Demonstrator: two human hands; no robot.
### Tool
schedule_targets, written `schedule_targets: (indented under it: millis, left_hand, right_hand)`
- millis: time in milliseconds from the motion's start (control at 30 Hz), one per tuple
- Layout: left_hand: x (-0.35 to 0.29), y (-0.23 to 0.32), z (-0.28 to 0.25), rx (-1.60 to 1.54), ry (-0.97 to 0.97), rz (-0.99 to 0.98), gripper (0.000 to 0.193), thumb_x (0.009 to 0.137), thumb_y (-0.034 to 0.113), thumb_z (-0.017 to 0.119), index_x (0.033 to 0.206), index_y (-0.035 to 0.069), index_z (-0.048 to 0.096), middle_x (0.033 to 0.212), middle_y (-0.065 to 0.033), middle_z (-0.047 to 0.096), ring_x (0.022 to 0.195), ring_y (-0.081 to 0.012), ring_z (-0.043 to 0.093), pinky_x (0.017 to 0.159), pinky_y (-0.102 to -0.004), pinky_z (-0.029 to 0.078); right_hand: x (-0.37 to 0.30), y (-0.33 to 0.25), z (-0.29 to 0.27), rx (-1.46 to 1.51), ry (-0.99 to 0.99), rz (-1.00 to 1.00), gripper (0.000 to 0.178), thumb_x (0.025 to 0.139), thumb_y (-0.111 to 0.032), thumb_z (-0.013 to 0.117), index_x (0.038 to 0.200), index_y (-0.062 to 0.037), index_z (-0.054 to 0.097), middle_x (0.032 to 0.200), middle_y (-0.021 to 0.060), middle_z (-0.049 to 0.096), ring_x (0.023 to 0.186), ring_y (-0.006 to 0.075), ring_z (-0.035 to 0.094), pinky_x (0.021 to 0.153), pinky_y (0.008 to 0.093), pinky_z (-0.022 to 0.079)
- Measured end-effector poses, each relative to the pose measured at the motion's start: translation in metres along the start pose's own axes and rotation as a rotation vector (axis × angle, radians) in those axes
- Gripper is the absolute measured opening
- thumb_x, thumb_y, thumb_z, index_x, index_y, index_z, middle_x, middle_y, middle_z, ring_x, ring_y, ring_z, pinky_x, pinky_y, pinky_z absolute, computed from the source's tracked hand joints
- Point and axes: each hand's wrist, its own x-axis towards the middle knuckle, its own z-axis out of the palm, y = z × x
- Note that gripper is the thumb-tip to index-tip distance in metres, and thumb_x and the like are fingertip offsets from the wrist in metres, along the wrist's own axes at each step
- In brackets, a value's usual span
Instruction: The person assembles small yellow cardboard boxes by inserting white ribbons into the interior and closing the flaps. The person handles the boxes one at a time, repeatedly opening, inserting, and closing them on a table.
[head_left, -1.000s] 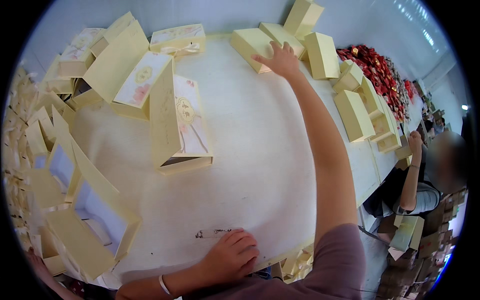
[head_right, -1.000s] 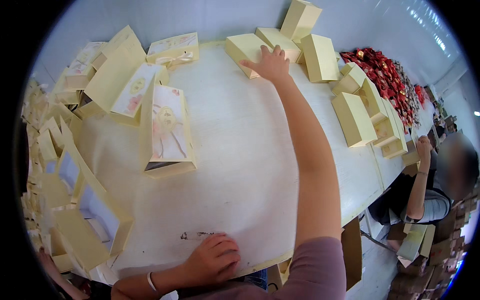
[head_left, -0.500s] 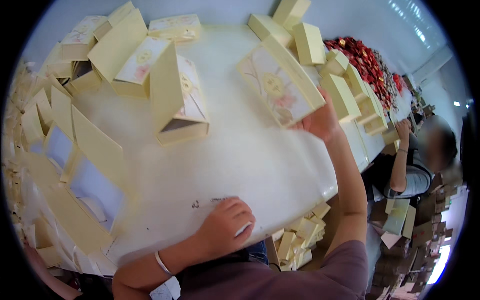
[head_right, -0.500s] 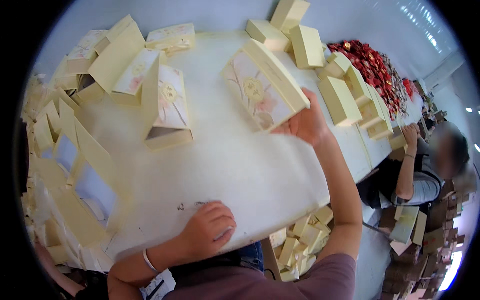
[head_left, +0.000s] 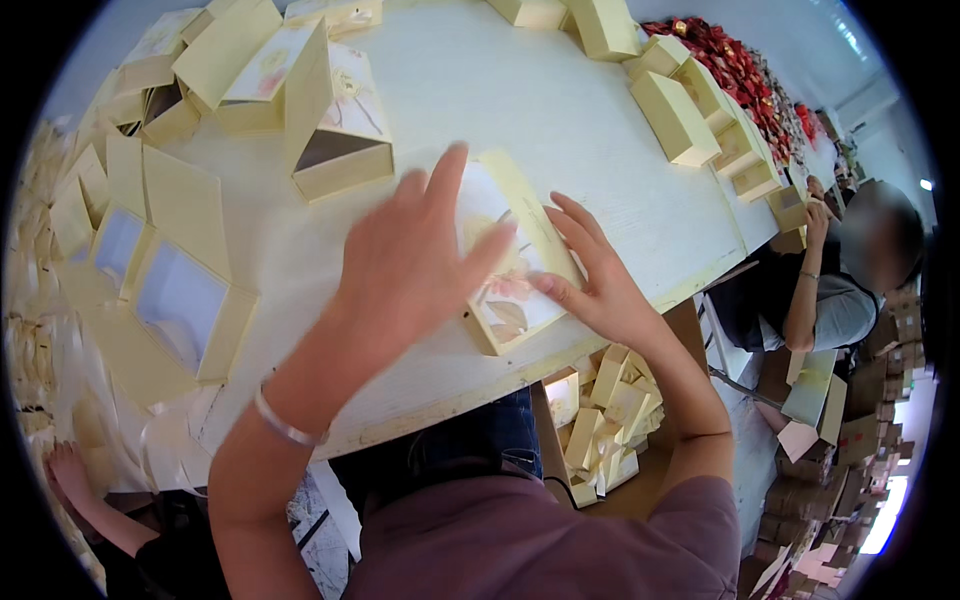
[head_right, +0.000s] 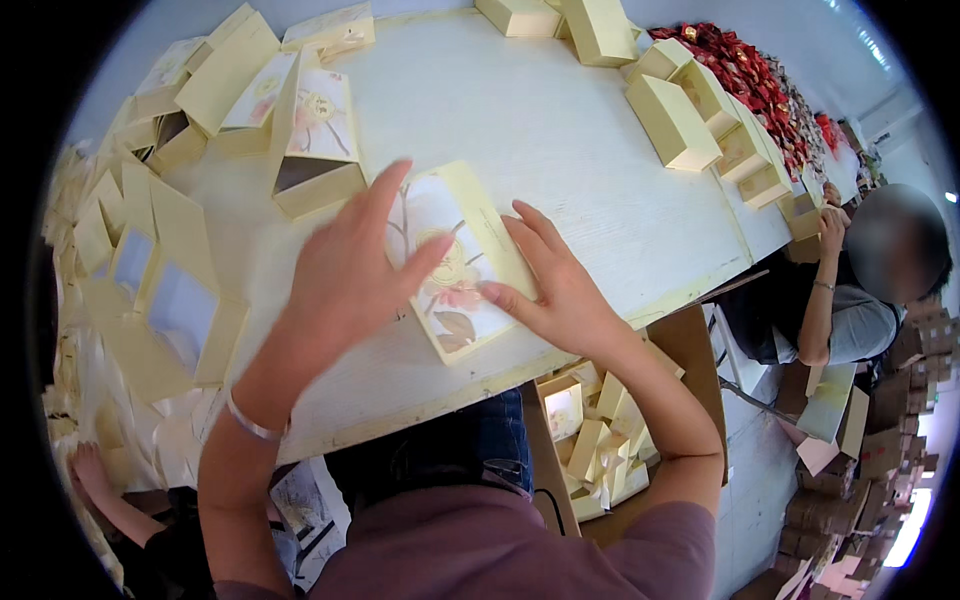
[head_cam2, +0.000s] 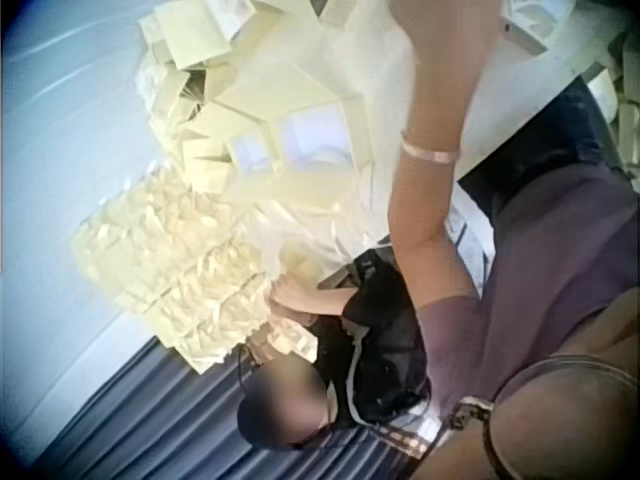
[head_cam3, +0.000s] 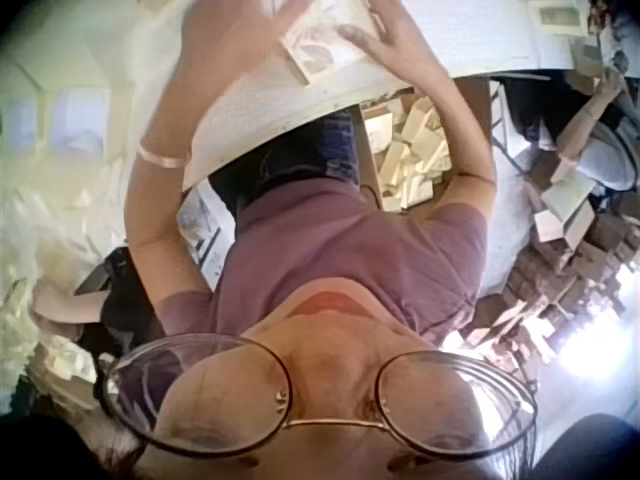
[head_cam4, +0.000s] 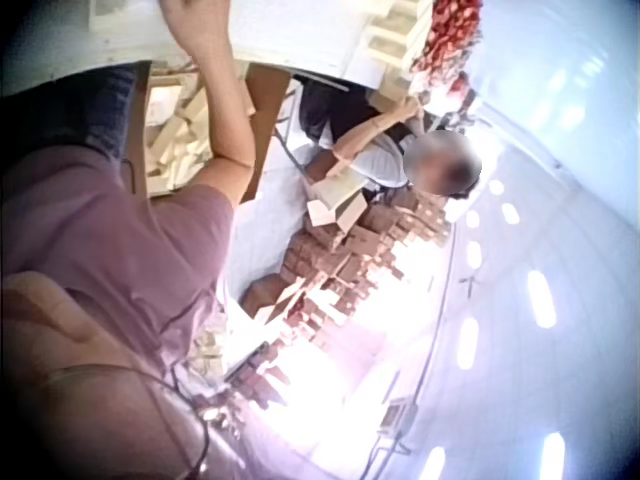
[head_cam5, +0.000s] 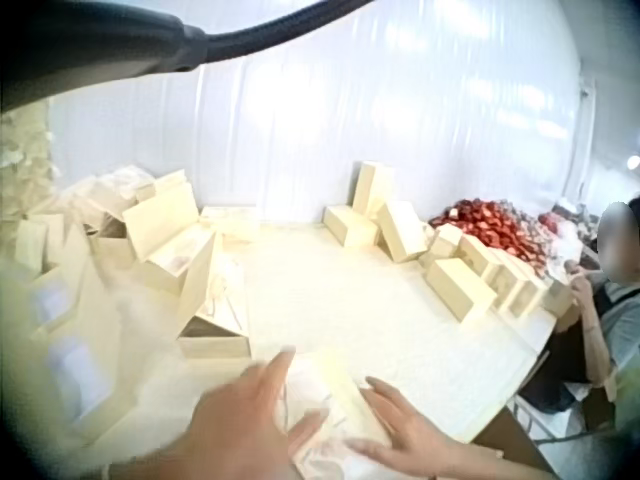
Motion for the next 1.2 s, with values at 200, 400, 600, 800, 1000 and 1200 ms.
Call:
schedule_targets:
  millis: [200,400,600,800,1000,1200]
  left_hand:
    - [0.057,0.033,0.005,0.341,-0.553,-0.083,0.066,0.066,0.036,0.057,0.118,-0.001,0.040,0.085,-0.0169,0.060,0.081,-0.0287,0.059,0.069,-0.0346,0.048]
    - [0.069,0.040,0.019,0.502,-0.734,-0.216,0.065,0.063,0.031,0.052,0.118,-0.001,0.038,0.082,-0.0154,0.060,0.076,-0.0266,0.059,0.065,-0.0340,0.048]
    - [0.046,0.005,-0.044,-0.608,-0.496,-0.425,0.055,0.070,0.015,0.044,0.122,0.004,0.028,0.086,-0.0041,0.052,0.073,-0.0137,0.050,0.066,-0.0258,0.044]
    - [-0.021,-0.028,-0.029,-1.221,-0.223,-0.667,0.059,0.073,0.012,0.047,0.129,0.008,0.026,0.094,-0.0055,0.050,0.082,-0.0124,0.053,0.069,-0.0269,0.045]
    - [-0.043,-0.038,-0.001,-1.472,-0.109,-0.602,0.050,0.086,0.016,0.041,0.132,0.007,0.021,0.120,-0.0087,0.042,0.103,-0.0164,0.047,0.085,-0.0287,0.041]
    - [-0.044,-0.027,0.009,-1.473,-0.029,-0.603,0.048,0.086,0.020,0.041,0.130,0.008,0.026,0.113,-0.0072,0.046,0.096,-0.0145,0.051,0.079,-0.0269,0.045]
  right_hand:
    - [-0.025,-0.007,0.019,-0.441,0.125,-0.441,0.077,0.060,-0.048,0.067,0.107,0.0103,0.046,0.115,0.0251,0.043,0.102,0.0394,0.048,0.079,0.0381,0.045]
    - [-0.030,-0.014,0.032,-0.513,0.155,-0.564,0.067,0.059,-0.038,0.068,0.101,0.0109,0.050,0.107,0.0243,0.050,0.095,0.0367,0.052,0.078,0.0366,0.047]
    - [-0.037,0.002,0.016,-0.560,0.162,-0.541,0.068,0.060,-0.040,0.067,0.100,0.0120,0.050,0.108,0.0253,0.050,0.097,0.0358,0.052,0.077,0.0354,0.048]
    - [-0.042,-0.024,0.018,-0.612,0.143,-0.350,0.064,0.071,-0.045,0.058,0.098,0.0120,0.050,0.104,0.0267,0.052,0.083,0.0360,0.057,0.071,0.0351,0.048]
    - [-0.045,0.010,0.005,0.239,0.438,0.022,0.044,0.088,-0.033,0.037,0.090,0.0077,0.054,0.080,0.0176,0.059,0.067,0.0225,0.059,0.061,0.0321,0.048]
    - [-0.039,0.020,-0.001,1.234,0.669,0.613,0.033,0.088,-0.025,0.036,0.097,0.0045,0.049,0.077,0.0110,0.057,0.066,0.0167,0.058,0.060,0.0283,0.047]
